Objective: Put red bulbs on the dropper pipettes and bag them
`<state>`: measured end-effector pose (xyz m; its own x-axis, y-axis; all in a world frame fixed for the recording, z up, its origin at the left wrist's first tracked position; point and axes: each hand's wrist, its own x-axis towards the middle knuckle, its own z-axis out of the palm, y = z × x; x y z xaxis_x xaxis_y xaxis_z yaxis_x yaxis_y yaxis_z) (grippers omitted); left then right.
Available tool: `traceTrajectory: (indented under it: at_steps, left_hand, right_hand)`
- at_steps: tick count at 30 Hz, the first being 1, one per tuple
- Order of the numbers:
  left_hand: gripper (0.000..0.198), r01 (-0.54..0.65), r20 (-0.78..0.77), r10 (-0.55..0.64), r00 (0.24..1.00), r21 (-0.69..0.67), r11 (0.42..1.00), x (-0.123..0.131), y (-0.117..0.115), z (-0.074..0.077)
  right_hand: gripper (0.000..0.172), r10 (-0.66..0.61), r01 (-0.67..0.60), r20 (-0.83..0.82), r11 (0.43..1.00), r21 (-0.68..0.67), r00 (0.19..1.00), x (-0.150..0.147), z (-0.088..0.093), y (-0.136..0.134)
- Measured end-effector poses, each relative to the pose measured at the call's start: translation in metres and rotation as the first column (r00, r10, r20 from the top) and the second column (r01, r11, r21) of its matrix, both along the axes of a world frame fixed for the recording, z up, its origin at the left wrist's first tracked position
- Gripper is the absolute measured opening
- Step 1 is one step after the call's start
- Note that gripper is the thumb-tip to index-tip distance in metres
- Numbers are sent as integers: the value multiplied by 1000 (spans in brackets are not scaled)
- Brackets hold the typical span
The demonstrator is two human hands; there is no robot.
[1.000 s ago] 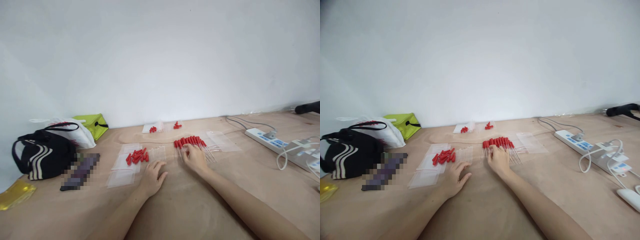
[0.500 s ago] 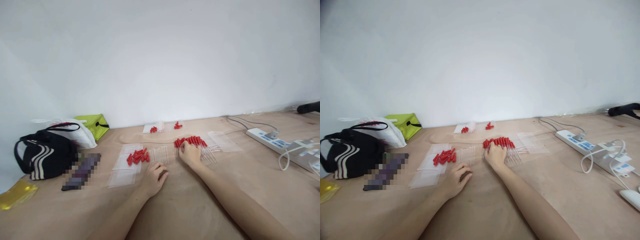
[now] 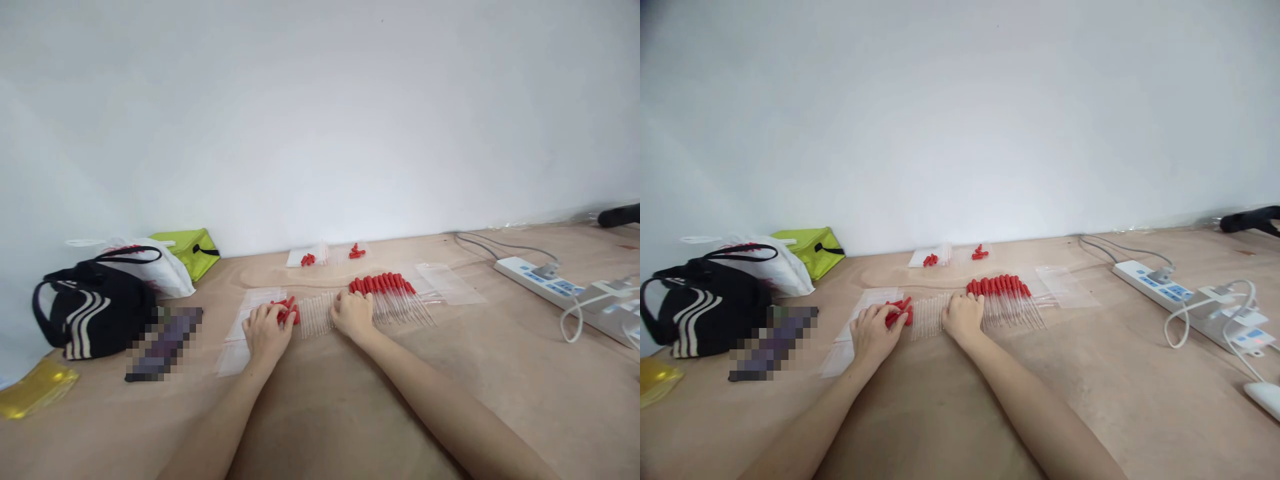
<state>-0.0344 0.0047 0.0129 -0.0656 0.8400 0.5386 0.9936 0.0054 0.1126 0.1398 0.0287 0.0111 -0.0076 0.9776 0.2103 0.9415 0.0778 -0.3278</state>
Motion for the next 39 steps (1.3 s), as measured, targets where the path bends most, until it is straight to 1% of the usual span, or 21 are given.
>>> traceTrajectory:
  at_steps: [3,10,14,17,20,23,26,28,30,31,32,34,36,37,38,39]
  left_hand:
    - [20,-26,-13,25,1000,-46,999,-3,2,-1]
    - [22,-1,12,2,1000,-73,997,1,1,-3]
    - [19,-7,41,10,999,-74,997,0,2,-4]
    - [15,-28,57,33,998,-81,996,-1,2,-4]
    - [14,-30,67,36,997,-89,996,-2,3,-5]
    - [14,-24,67,30,997,-78,997,-3,3,-7]
    - [14,-21,79,25,997,-43,999,-3,2,-6]
    - [13,0,95,-1,995,13,1000,-1,0,-6]
    - [14,76,106,-86,991,100,992,2,-3,-5]
    - [14,145,105,-161,981,144,979,4,-5,-5]
    - [14,231,100,-251,963,179,956,7,-8,-5]
    - [14,423,80,-444,892,198,884,14,-16,-6]
    - [12,577,66,-589,806,137,805,21,-23,-6]
    - [12,625,67,-630,774,84,776,25,-27,-5]
    - [11,652,73,-652,755,32,758,28,-30,-5]
    - [11,659,82,-656,750,-13,752,31,-33,-4]
  right_hand:
    - [26,-25,24,-16,999,-40,1000,-8,2,3]
    - [24,-95,90,-43,989,-117,995,-21,4,7]
    - [21,-93,84,-51,985,-149,994,-24,5,9]
    - [22,-83,75,-56,988,-132,995,-21,5,7]
    - [26,-54,51,-83,998,-35,995,-12,4,1]
    - [28,6,12,-130,991,132,992,7,-3,-10]
    - [27,95,-44,-153,951,306,984,33,-14,-25]
    - [27,186,-119,-137,911,395,973,52,-22,-36]
    - [25,250,-183,-107,885,429,962,69,-28,-46]
    - [24,278,-212,-96,876,433,956,77,-30,-50]
    - [23,303,-238,-86,869,433,949,84,-32,-53]
    - [22,345,-285,-69,859,425,936,93,-33,-57]
    - [22,374,-322,-49,853,410,926,97,-33,-59]
    - [22,385,-338,-39,851,402,922,98,-32,-59]
    - [22,397,-353,-30,848,396,917,97,-31,-60]
    - [22,410,-369,-24,843,391,912,96,-30,-60]
